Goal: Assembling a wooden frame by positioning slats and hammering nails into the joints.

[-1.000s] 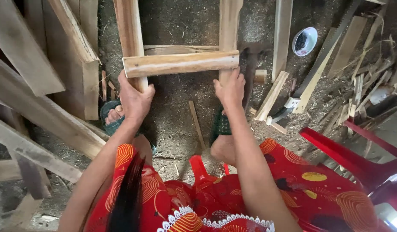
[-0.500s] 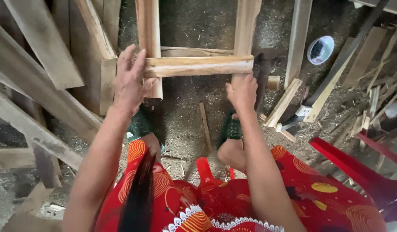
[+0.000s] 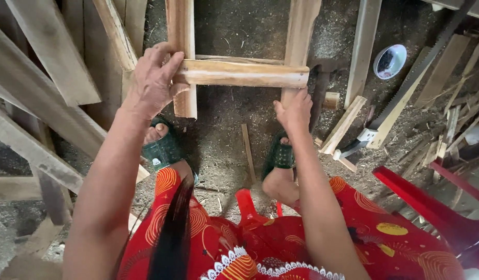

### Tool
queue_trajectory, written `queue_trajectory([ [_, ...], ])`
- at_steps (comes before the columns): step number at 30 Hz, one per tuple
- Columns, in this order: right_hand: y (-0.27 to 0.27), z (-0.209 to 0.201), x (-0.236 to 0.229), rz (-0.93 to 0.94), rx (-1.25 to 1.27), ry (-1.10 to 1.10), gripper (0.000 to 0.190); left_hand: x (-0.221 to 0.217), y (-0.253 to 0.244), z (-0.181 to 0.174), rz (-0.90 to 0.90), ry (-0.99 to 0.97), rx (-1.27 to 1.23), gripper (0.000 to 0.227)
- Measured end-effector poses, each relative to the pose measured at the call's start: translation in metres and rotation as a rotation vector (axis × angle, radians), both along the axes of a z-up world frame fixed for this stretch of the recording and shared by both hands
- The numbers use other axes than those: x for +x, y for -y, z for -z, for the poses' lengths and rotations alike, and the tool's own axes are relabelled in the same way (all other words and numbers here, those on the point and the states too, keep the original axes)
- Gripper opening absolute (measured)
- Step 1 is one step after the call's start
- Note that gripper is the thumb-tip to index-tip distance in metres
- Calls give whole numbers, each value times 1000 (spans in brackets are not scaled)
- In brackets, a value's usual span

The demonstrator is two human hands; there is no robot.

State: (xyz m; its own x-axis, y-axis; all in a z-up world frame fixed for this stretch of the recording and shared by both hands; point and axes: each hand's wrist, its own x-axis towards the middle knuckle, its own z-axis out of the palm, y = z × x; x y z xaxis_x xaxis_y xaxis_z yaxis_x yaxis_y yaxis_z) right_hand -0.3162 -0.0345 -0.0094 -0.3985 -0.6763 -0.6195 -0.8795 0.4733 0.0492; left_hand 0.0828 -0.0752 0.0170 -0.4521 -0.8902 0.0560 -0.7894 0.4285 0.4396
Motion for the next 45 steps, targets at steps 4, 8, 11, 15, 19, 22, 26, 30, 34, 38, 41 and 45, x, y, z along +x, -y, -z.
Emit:
queue_trajectory([
  [4,3,-10,7,10,16,16,105,0,-3,-1,-18,-61,56,74],
  [8,3,-18,7,-5,-53,47,99,0,-4,3,-26,-68,84,72],
  [11,7,-16,1,-47,-35,36,100,-3,-4,-3,-34,-99,110,67],
  [15,13,-32,12,-34,-26,19,98,-2,-5,0,-23,-95,78,65],
  [19,18,-34,16,14,38,16,97,-3,-5,1,-25,-119,55,66],
  [22,20,-36,19,27,68,20,98,-2,-4,0,-31,-147,53,58],
  [26,24,-44,21,27,114,13,99,-3,-4,6,-25,-154,23,55],
  [30,22,-42,19,-18,131,17,103,-1,-5,9,-26,-166,26,60],
  [34,22,-43,17,-78,167,15,104,-2,-7,10,-33,-168,23,59],
  [38,25,-53,24,-63,212,39,105,-2,-7,7,-27,-187,11,54],
  [41,26,-62,27,-39,166,73,103,-1,-7,11,-27,-131,-7,57],
  [45,29,-68,23,-82,121,72,103,1,-9,17,-11,-170,-11,63],
])
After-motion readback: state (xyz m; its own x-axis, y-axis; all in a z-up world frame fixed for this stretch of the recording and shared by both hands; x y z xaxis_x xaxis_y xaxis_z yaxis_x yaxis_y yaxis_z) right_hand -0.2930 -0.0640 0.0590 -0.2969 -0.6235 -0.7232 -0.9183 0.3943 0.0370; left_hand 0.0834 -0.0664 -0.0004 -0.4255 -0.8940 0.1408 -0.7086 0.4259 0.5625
